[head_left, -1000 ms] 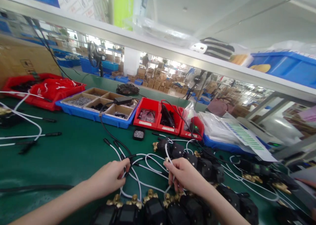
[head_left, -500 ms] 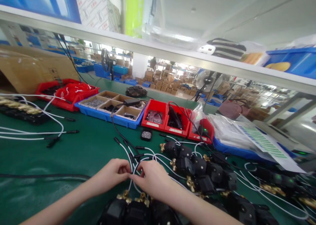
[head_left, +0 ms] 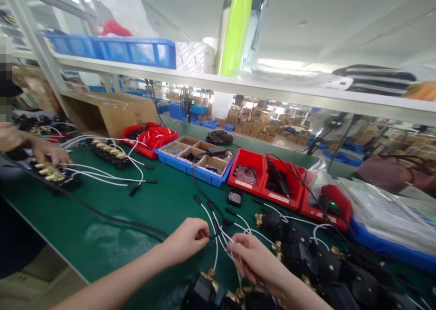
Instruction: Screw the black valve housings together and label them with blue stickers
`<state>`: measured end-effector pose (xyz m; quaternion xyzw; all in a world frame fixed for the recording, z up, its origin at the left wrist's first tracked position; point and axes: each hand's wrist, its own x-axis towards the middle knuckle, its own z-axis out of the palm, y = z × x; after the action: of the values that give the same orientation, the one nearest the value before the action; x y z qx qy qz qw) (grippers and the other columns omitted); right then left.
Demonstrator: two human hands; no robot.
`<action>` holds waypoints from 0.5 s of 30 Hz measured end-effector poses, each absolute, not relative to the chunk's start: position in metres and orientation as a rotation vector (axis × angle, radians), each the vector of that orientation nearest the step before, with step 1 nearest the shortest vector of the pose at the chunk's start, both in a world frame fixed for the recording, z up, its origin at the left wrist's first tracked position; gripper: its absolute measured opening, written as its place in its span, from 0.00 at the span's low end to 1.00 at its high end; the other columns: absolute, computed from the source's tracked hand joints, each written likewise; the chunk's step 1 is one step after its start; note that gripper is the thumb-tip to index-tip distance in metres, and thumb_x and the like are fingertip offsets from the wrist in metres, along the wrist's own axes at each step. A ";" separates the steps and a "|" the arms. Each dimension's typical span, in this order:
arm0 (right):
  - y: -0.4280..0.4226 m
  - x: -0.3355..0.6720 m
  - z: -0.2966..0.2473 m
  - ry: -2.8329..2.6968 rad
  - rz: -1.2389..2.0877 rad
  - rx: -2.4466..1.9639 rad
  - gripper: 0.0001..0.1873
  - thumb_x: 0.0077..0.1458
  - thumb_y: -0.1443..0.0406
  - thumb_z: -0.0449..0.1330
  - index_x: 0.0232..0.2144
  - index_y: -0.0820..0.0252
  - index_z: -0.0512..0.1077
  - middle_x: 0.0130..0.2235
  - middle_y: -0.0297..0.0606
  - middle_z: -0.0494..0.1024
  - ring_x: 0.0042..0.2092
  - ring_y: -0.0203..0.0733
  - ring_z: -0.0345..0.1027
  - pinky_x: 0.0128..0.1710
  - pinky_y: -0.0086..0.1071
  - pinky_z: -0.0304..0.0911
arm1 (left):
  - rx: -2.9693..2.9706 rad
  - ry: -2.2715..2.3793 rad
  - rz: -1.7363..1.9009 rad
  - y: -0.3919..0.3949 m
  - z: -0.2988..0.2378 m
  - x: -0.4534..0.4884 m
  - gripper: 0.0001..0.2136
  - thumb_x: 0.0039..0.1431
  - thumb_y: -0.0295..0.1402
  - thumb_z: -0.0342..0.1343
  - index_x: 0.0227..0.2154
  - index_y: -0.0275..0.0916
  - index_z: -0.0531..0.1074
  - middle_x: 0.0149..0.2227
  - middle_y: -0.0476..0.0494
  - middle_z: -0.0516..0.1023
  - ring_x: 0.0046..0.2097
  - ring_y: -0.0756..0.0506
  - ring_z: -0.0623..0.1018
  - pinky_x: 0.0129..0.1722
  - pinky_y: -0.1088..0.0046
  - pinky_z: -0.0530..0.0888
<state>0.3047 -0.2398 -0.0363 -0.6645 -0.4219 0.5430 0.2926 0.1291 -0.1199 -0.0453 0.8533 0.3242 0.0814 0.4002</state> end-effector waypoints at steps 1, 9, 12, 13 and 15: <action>-0.243 0.309 -0.033 -1.134 1.456 -1.723 0.19 0.58 0.47 0.53 0.33 0.56 0.66 0.13 0.22 0.64 0.11 0.28 0.44 0.13 0.24 0.36 | 2.179 0.819 0.211 -0.119 -0.046 0.127 0.05 0.57 0.22 0.59 0.27 0.37 0.73 0.27 0.53 0.74 0.31 0.48 0.74 0.34 0.70 0.71; -0.241 0.325 -0.025 -1.157 1.198 -1.650 0.30 0.47 0.38 0.59 0.31 0.58 0.67 0.24 0.29 0.73 0.17 0.30 0.64 0.15 0.24 0.50 | 2.302 0.753 0.272 -0.118 -0.047 0.127 0.05 0.56 0.25 0.55 0.27 0.38 0.73 0.29 0.50 0.73 0.32 0.46 0.73 0.34 0.69 0.69; -0.255 0.343 -0.020 -1.146 1.134 -1.686 0.29 0.46 0.38 0.60 0.28 0.58 0.67 0.28 0.34 0.76 0.25 0.36 0.73 0.21 0.26 0.63 | 2.308 0.789 0.349 -0.106 -0.034 0.111 0.09 0.58 0.35 0.51 0.30 0.39 0.74 0.30 0.46 0.76 0.34 0.43 0.75 0.35 0.68 0.70; -0.262 0.349 -0.019 -1.141 1.115 -1.715 0.29 0.48 0.38 0.58 0.28 0.58 0.67 0.30 0.36 0.78 0.28 0.37 0.75 0.24 0.27 0.66 | 2.298 0.806 0.364 -0.100 -0.028 0.103 0.12 0.60 0.40 0.50 0.31 0.39 0.74 0.30 0.46 0.76 0.34 0.43 0.75 0.34 0.68 0.70; -0.275 0.363 -0.018 -1.113 1.059 -1.826 0.27 0.55 0.40 0.53 0.26 0.58 0.67 0.30 0.39 0.79 0.30 0.38 0.77 0.25 0.27 0.68 | 2.282 0.860 0.395 -0.088 -0.017 0.088 0.16 0.61 0.46 0.47 0.33 0.40 0.74 0.31 0.45 0.78 0.34 0.42 0.76 0.33 0.69 0.72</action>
<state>0.3632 -0.2753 -0.0180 -0.7111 -0.4336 0.4126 0.3688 0.0880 -0.0879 -0.0167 0.8723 0.3285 0.1510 0.3292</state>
